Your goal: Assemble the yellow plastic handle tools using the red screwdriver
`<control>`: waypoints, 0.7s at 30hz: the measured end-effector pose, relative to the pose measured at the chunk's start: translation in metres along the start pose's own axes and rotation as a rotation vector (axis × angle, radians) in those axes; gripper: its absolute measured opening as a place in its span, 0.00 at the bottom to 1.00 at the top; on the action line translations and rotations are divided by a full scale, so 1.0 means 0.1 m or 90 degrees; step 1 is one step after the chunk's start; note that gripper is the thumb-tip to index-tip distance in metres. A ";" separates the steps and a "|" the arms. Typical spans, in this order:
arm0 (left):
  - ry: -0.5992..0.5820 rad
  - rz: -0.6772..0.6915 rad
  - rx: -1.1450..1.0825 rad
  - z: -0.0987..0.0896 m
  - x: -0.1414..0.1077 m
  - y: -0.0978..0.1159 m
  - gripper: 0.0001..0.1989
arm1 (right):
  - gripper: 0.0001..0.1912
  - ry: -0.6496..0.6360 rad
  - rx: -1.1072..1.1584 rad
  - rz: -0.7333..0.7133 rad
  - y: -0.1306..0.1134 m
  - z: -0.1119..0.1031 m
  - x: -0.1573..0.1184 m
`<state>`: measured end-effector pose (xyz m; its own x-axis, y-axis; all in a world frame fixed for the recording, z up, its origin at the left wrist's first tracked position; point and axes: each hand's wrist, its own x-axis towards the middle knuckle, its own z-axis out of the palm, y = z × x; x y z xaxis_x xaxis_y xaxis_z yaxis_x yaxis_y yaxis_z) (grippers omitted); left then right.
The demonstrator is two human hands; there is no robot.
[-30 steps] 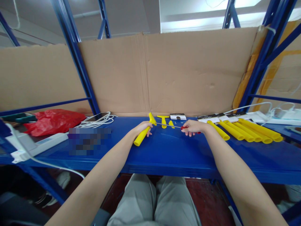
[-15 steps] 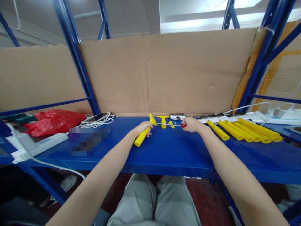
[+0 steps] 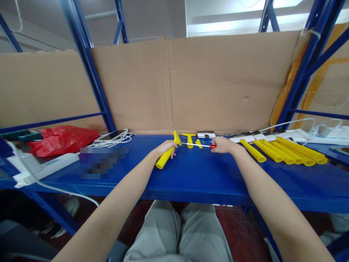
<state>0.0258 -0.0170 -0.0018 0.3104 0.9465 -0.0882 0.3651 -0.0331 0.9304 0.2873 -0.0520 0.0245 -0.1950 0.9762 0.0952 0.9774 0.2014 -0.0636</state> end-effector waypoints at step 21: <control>0.016 -0.013 -0.024 -0.01 0.04 -0.06 0.13 | 0.08 -0.003 0.014 0.014 -0.01 -0.03 -0.01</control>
<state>0.0241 -0.0124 -0.0073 0.2809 0.9547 -0.0982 0.3377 -0.0026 0.9412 0.2868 -0.0531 0.0272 -0.1735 0.9808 0.0885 0.9796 0.1812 -0.0873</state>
